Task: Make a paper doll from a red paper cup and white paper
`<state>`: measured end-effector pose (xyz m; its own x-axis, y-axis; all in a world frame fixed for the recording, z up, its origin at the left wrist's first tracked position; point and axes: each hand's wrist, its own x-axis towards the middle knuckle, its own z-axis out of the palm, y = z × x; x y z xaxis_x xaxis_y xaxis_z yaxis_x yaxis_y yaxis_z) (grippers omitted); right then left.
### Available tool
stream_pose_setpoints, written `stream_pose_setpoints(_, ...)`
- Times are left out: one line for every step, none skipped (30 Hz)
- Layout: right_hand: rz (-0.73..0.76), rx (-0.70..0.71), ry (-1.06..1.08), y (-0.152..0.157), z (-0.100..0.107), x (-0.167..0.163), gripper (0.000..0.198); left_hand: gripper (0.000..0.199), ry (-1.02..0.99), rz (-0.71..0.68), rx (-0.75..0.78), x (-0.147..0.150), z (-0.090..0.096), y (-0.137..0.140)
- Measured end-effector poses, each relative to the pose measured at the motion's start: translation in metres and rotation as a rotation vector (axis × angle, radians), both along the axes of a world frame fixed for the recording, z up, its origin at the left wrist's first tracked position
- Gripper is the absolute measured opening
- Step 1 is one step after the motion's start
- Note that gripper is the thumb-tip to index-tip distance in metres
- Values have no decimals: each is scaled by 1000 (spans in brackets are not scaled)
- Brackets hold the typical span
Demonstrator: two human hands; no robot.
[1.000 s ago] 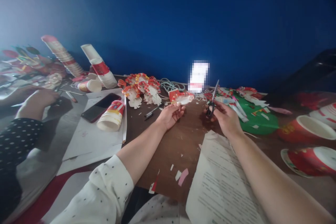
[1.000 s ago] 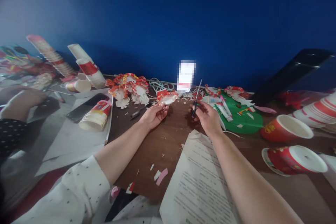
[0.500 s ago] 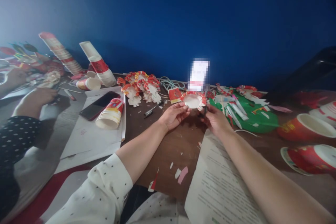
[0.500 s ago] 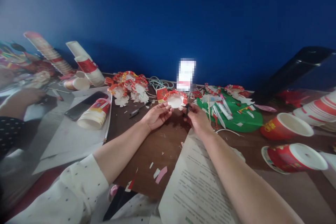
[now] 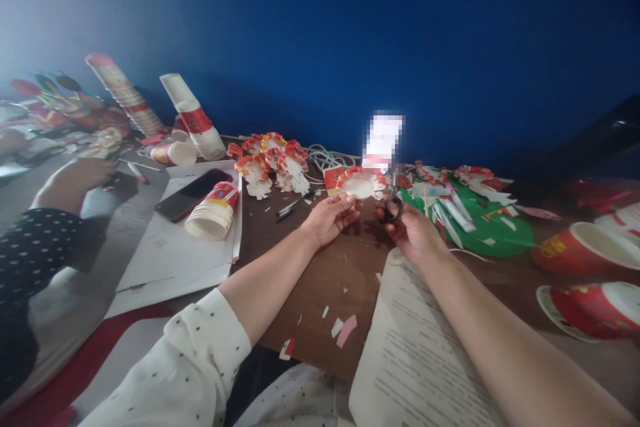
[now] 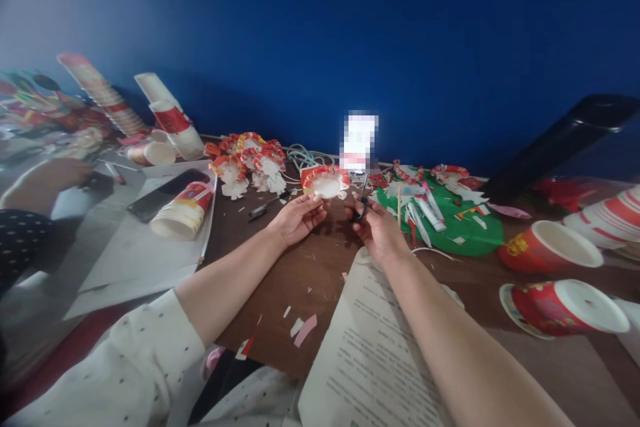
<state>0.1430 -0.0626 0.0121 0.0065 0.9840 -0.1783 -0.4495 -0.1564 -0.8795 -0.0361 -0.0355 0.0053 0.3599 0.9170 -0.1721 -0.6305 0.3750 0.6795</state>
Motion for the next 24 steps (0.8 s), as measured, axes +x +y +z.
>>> stream_pose_setpoints(-6, 1, 41, -1, 1, 0, 30, 4, -1, 3, -9, 0, 0, 0)
stream_pose_setpoints(-12, 6, 72, -1, 2, -1, 31, 2, -4, 6, -17, 0, 0, 0)
stream_pose_setpoints(-15, 12, 96, -2, 2, -2, 31, 2, -9, 5, -23, 1, 0, 0)
stream_pose_setpoints(-13, 17, 115, -2, 3, -4, 30, 3, -13, 2, -26, 1, 1, 0)
stream_pose_setpoints(-6, 18, 130, -3, 3, -6, 30, 5, -16, -5, -29, 2, 1, 0)
stream_pose_setpoints(4, 15, 142, -4, 3, -8, 30, 6, -16, -16, -30, 3, 1, -1)
stream_pose_setpoints(14, 9, 149, -4, 3, -10, 30, 6, -14, -31, -32, 4, 1, -2)
stream_pose_setpoints(20, 0, 152, -5, 2, -12, 29, 6, -7, -47, -36, 6, 1, -2)
stream_pose_setpoints(22, -8, 152, -5, 2, -14, 28, 6, 0, -61, -40, 7, 1, -3)
stream_pose_setpoints(20, -15, 152, -5, 1, -15, 27, 6, 7, -72, -43, 9, 0, -3)
stream_pose_setpoints(14, -20, 152, -5, 1, -16, 26, 5, 14, -79, -45, 11, -1, -3)
stream_pose_setpoints(7, -24, 152, -4, 0, -16, 25, 4, 20, -78, -46, 12, -2, -3)
stream_pose_setpoints(-1, -26, 152, -4, 0, -15, 25, 3, 25, -74, -47, 14, -3, -3)
stream_pose_setpoints(-7, -25, 152, -4, 0, -15, 26, 3, 29, -67, -46, 15, -4, -3)
stream_pose_setpoints(-12, -23, 148, -3, 0, -14, 26, 3, 33, -60, -44, 15, -5, -3)
stream_pose_setpoints(-14, -18, 141, -4, 1, -14, 27, 3, 38, -53, -43, 16, -5, -3)
stream_pose_setpoints(-13, -12, 132, -4, 2, -14, 27, 4, 40, -51, -38, 16, -5, -3)
stream_pose_setpoints(-12, -5, 120, -5, 2, -15, 28, 4, 42, -54, -30, 16, -5, -4)
stream_pose_setpoints(-11, 2, 108, -5, 3, -15, 29, 5, 42, -56, -21, 16, -4, -4)
stream_pose_setpoints(-10, 6, 101, -6, 4, -16, 30, 5, 41, -57, -14, 17, -3, -4)
stream_pose_setpoints(-8, 8, 99, -6, 5, -17, 31, 6, 40, -55, -9, 17, -3, -4)
stream_pose_setpoints(-8, 9, 103, -6, 5, -17, 32, 6, 41, -47, -7, 17, -3, -4)
stream_pose_setpoints(-11, 8, 108, -6, 4, -17, 32, 6, 41, -35, -10, 17, -3, -4)
stream_pose_setpoints(-17, 6, 113, -6, 4, -17, 32, 6, 43, -24, -15, 18, -3, -4)
